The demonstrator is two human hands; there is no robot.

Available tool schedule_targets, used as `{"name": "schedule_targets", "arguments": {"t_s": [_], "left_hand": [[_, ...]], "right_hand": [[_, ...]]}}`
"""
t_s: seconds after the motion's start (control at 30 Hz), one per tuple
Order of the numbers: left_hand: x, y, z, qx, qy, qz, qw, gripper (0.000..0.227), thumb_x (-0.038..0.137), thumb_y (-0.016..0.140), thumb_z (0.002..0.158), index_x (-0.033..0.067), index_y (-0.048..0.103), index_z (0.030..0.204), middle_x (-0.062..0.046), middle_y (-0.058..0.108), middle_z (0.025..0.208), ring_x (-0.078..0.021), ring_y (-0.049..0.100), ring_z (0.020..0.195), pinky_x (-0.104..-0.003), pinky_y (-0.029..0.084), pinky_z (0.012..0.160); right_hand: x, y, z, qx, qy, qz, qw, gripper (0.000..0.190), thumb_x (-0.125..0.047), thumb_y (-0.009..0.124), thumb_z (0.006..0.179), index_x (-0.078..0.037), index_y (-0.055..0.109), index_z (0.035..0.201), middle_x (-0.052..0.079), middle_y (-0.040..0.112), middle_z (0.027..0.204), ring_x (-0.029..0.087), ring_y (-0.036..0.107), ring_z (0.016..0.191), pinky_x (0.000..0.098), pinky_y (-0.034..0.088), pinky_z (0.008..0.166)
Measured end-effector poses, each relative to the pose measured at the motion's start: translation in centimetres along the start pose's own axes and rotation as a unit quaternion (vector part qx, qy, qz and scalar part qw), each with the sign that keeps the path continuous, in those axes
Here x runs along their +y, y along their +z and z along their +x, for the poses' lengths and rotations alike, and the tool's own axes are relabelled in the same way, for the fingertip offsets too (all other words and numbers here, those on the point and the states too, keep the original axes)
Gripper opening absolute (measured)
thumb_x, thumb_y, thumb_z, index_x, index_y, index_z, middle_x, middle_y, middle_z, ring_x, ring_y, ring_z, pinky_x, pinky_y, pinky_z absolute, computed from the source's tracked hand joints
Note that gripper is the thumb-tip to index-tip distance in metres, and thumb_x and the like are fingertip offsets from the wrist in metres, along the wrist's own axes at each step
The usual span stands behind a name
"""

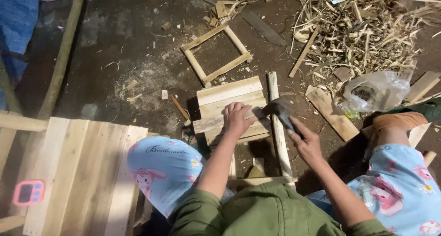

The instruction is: Assembling a small wooden stool by nailing wooden slats onto a frame using a hammer.

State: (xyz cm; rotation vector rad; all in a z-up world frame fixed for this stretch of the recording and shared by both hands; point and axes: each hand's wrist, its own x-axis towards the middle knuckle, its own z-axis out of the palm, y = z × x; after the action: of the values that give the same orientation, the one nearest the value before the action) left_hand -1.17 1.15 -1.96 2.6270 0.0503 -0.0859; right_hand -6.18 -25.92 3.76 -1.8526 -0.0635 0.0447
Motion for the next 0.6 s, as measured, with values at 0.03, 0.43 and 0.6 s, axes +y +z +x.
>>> {"name": "schedule_targets", "arguments": {"t_s": [0.03, 0.43, 0.6], "left_hand": [[0.0, 0.0, 0.2, 0.001, 0.002, 0.000, 1.000, 0.056, 0.051, 0.078, 0.081, 0.0302, 0.066, 0.131, 0.008, 0.058, 0.119, -0.0174, 0.042, 0.132, -0.041, 0.025, 0.119], [0.6, -0.3, 0.3, -0.017, -0.003, 0.008, 1.000, 0.054, 0.052, 0.078, 0.082, 0.0308, 0.065, 0.131, 0.008, 0.059, 0.120, -0.0184, 0.042, 0.133, -0.043, 0.027, 0.116], [-0.3, 0.5, 0.9, -0.024, -0.007, 0.015, 1.000, 0.054, 0.054, 0.074, 0.083, 0.0329, 0.063, 0.132, 0.010, 0.057, 0.121, -0.0170, 0.040, 0.133, -0.043, 0.025, 0.118]], "right_hand": [[-0.1, 0.1, 0.0, 0.002, -0.001, 0.000, 1.000, 0.045, -0.010, 0.073, 0.093, -0.014, 0.069, 0.137, 0.018, 0.067, 0.083, 0.022, 0.063, 0.069, 0.0360, 0.055, 0.054], [1.3, 0.2, 0.0, 0.033, -0.007, 0.040, 0.999, 0.040, -0.007, 0.073, 0.094, -0.010, 0.070, 0.133, 0.016, 0.066, 0.082, 0.021, 0.058, 0.061, 0.0369, 0.054, 0.050], [-1.4, -0.4, 0.0, 0.070, -0.013, 0.095, 0.993, 0.044, -0.006, 0.073, 0.094, -0.011, 0.068, 0.137, 0.018, 0.071, 0.111, 0.021, 0.062, 0.074, 0.0349, 0.058, 0.057]]}}
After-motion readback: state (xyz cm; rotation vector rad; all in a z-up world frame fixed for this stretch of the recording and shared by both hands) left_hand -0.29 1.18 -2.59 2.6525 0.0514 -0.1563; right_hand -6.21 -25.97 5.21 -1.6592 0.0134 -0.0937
